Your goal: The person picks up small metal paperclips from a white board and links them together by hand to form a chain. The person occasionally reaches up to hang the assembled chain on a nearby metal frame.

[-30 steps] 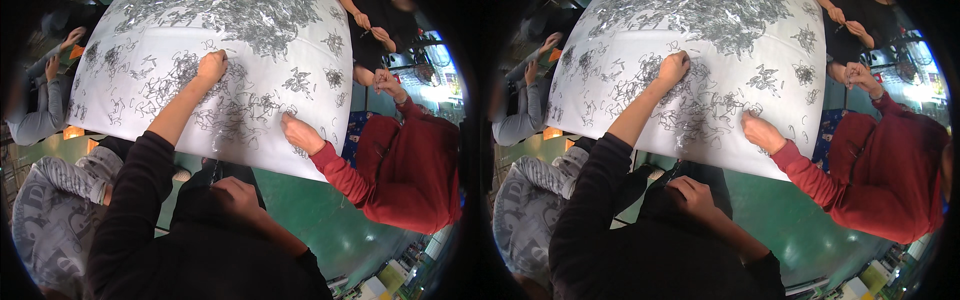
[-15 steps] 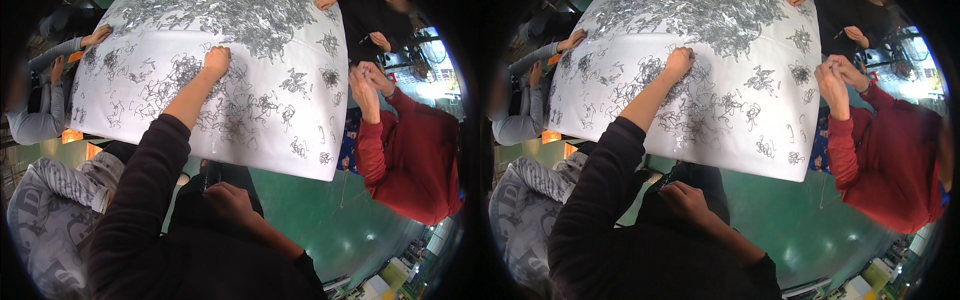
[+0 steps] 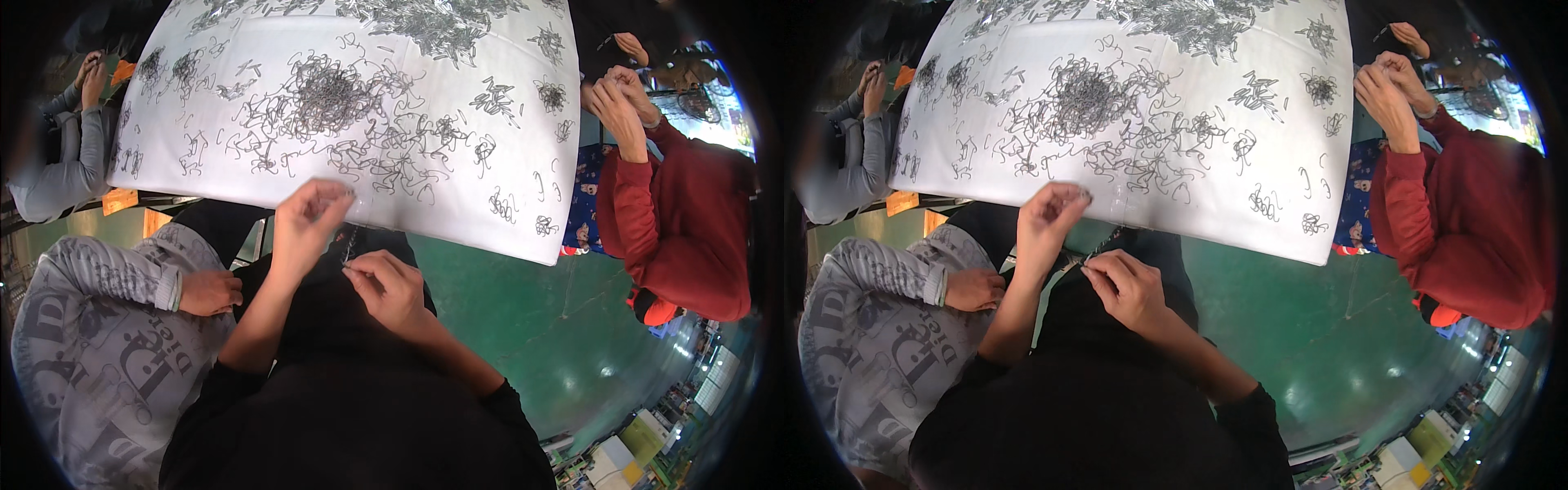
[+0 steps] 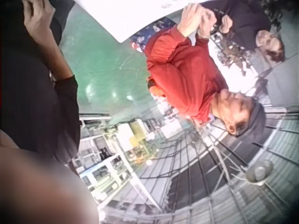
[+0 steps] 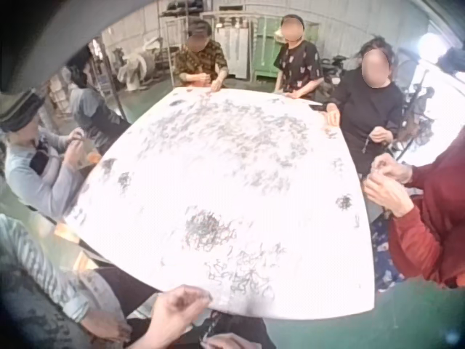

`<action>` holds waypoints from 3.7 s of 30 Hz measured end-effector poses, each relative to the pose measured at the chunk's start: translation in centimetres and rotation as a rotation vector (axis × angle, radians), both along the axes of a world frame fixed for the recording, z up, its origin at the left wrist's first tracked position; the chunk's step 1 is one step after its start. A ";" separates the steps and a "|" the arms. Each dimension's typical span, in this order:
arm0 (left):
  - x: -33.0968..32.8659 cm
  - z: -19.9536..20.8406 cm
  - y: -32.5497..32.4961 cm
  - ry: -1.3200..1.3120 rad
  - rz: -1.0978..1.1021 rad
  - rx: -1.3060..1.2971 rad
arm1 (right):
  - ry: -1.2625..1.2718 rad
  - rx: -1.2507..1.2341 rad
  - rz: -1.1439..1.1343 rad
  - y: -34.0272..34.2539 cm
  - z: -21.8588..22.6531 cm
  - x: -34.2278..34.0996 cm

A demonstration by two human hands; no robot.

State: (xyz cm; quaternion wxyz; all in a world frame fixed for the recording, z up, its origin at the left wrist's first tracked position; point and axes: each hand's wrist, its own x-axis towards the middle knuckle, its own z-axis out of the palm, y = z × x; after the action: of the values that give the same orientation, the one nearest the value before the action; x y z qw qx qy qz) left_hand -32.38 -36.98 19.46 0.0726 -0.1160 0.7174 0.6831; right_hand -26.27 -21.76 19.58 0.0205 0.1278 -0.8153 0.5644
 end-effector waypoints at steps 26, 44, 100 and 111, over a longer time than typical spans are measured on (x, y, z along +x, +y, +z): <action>6.4 1.5 -2.0 0.456 -0.012 -0.335 | -0.035 0.166 0.048 0.8 -0.4 -4.6; 5.8 0.8 -1.8 0.386 0.113 -0.303 | -0.029 0.798 0.255 -8.8 -13.8 -36.7; 9.1 -2.3 1.8 0.537 0.049 -0.440 | -0.451 -0.572 0.018 2.2 0.8 0.5; 9.0 -3.8 4.3 0.651 0.035 -0.501 | -0.257 -0.529 -0.082 3.6 -1.8 1.6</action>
State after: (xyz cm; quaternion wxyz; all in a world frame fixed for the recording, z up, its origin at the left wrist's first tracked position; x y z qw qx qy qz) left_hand -23.38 -32.64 15.65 -0.2001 0.0800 0.8449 0.4896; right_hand -24.63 -18.14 17.75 -0.0273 0.0124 -0.6402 0.7676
